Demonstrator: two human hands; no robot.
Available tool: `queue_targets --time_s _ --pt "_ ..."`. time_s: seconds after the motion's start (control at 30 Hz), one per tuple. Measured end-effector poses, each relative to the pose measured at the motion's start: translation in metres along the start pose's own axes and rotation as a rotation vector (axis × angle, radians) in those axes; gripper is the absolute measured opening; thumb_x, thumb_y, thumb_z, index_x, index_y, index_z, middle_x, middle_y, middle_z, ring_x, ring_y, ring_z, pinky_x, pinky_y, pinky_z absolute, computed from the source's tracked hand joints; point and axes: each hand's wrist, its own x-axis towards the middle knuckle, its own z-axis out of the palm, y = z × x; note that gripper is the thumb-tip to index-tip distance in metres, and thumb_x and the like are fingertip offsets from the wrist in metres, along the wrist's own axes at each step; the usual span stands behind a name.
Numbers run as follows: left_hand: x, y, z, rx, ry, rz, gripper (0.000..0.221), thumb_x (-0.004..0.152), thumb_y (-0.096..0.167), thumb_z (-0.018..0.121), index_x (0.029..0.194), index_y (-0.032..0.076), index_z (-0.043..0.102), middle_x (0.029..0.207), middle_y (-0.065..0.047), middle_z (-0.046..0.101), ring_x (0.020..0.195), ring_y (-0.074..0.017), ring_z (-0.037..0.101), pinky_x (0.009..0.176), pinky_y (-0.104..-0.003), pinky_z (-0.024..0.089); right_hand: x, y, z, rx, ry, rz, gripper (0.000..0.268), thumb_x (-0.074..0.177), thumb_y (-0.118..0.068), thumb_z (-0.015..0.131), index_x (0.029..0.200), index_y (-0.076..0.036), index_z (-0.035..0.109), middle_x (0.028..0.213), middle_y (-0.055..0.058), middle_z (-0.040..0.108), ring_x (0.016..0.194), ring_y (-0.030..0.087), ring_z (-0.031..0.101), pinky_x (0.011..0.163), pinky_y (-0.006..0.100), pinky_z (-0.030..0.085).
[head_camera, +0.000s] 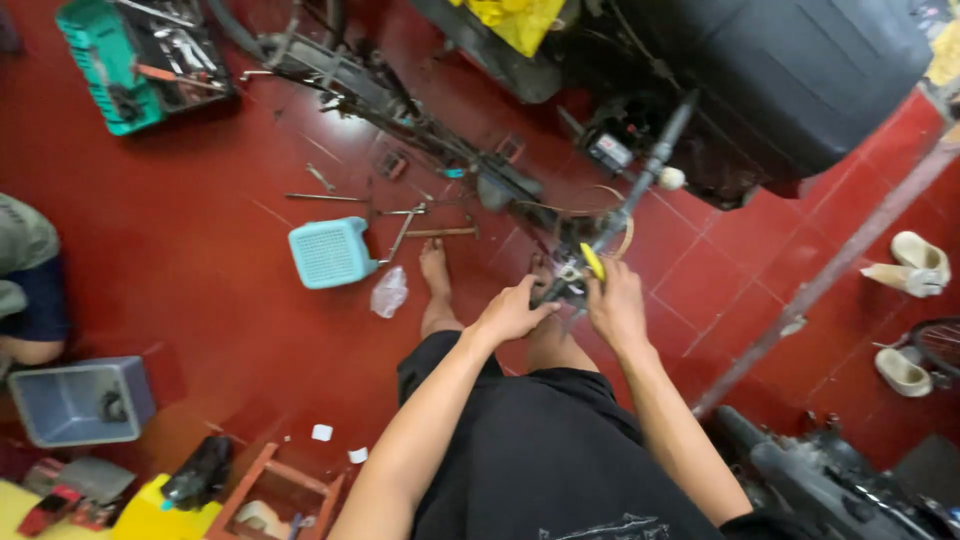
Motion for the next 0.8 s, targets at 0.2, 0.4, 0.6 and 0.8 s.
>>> queue_targets --time_s 0.2,0.4,0.6,0.8 --pt "-0.004 -0.115 -0.073 -0.018 0.204 -0.107 0.045 0.094 0.054 0.066 0.128 0.024 0.067 0.112 -0.006 0.079 0.112 -0.0280 0.072 0.093 -0.045 0.059 -0.015 -0.025 0.014 -0.164 0.084 0.197 0.034 0.093 -0.018 0.066 0.126 -0.010 0.066 0.125 0.018 0.066 0.113 0.044 0.059 0.098 0.049 0.047" --pt "-0.005 -0.123 -0.164 -0.136 0.484 -0.079 0.038 0.097 0.044 0.065 0.125 0.019 0.070 0.115 -0.019 0.075 0.114 -0.0415 0.068 0.102 -0.054 0.052 -0.012 -0.081 0.004 0.024 0.367 0.015 0.012 0.106 -0.021 0.063 0.110 -0.011 0.064 0.100 0.009 0.064 0.097 0.034 0.062 0.098 0.042 0.043" --pt "0.021 -0.082 -0.205 -0.162 0.572 -0.018 0.033 0.098 0.043 0.065 0.125 0.024 0.069 0.117 -0.013 0.075 0.116 -0.0373 0.068 0.102 -0.051 0.052 0.010 -0.103 0.021 0.453 0.283 0.038 0.015 0.104 -0.015 0.063 0.116 -0.007 0.069 0.105 0.016 0.069 0.105 0.040 0.067 0.097 0.045 0.049" --pt "0.040 -0.076 -0.240 -0.117 0.615 0.063 0.029 0.097 0.040 0.067 0.121 0.023 0.072 0.112 -0.013 0.076 0.110 -0.0390 0.070 0.099 -0.052 0.053 0.052 -0.134 0.015 0.628 0.088 0.124 0.021 0.110 -0.014 0.052 0.116 -0.006 0.071 0.105 0.020 0.073 0.106 0.039 0.069 0.100 0.050 0.048"
